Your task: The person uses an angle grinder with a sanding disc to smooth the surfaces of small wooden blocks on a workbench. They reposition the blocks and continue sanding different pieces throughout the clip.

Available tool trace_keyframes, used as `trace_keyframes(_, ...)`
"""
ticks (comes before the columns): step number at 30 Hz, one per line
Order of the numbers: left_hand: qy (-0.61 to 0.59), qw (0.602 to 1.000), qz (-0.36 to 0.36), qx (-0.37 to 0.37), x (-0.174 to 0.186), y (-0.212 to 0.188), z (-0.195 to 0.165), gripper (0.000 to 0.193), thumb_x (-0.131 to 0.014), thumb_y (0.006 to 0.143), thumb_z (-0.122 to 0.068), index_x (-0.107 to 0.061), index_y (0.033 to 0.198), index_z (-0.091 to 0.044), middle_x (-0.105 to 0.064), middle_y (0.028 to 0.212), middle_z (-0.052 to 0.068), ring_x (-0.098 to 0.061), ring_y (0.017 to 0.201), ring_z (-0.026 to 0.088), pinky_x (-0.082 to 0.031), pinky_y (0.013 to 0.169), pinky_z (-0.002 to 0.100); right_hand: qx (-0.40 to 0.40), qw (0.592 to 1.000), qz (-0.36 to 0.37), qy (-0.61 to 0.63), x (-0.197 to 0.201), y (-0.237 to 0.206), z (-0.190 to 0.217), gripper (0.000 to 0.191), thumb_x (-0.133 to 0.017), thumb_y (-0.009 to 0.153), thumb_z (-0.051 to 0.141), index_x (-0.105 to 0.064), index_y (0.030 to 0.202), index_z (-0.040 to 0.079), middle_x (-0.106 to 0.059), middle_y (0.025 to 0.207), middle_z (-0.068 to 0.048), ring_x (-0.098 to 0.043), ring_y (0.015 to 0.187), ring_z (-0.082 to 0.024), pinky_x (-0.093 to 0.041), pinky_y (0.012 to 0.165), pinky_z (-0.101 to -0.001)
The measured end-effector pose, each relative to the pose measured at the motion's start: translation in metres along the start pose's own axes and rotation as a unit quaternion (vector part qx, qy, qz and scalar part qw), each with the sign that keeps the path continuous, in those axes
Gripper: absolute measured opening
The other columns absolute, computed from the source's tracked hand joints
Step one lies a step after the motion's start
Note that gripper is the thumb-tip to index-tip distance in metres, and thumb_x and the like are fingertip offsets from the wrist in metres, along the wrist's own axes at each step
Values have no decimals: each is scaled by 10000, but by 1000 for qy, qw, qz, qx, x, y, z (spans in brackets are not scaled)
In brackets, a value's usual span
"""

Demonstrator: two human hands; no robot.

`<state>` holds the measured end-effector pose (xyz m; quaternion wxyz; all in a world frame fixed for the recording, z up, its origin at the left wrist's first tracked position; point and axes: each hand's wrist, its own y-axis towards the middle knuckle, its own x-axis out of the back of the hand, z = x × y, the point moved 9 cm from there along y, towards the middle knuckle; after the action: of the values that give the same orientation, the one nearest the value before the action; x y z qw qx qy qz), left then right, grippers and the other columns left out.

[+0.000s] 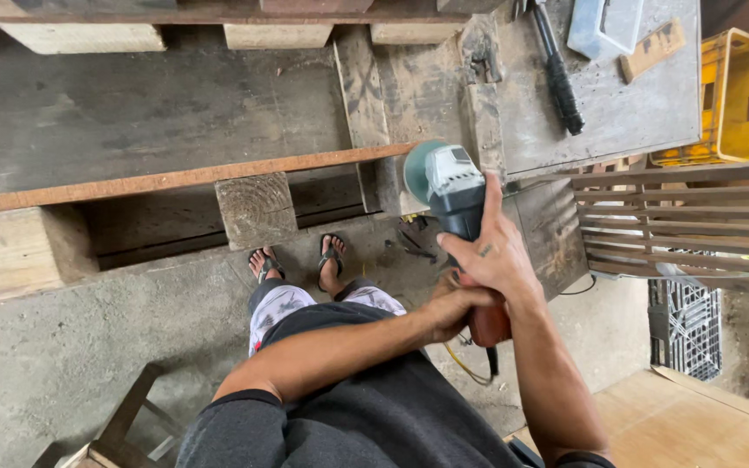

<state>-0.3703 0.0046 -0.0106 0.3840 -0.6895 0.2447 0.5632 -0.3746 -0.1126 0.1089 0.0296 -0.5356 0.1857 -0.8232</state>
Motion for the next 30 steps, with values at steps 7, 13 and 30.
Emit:
trace_keyframes(7, -1, 999, -37, 32, -6, -39, 38, 512, -789, 777, 57, -610, 1245, -50, -697, 1133, 91, -695, 1069, 261, -590, 939, 432, 44, 999, -3, 10, -2, -44, 10, 1167, -804, 741, 299, -67, 1597, 3, -676, 1134, -340, -705, 1008, -468, -544, 891, -503)
trace_keyframes(13, 11, 999, -12, 40, 5, -4, 11, 451, -769, 805, 9, -616, 1224, -62, -706, 1134, 96, -708, 1050, 266, -597, 925, 450, -16, 999, -4, 31, -2, -6, -6, 1162, -783, 750, 324, -72, 1613, 9, -680, 1132, -320, -724, 956, -456, -555, 882, -472)
trace_keyframes(30, 19, 997, 14, 73, -13, -21, 25, 535, -766, 777, 16, -581, 1270, -78, -684, 1149, 65, -676, 1123, 257, -559, 1005, 462, 70, 995, -64, 0, 13, -36, 8, 1162, -806, 770, 313, -56, 1594, -17, -627, 1239, -383, -644, 1143, -528, -500, 972, -515)
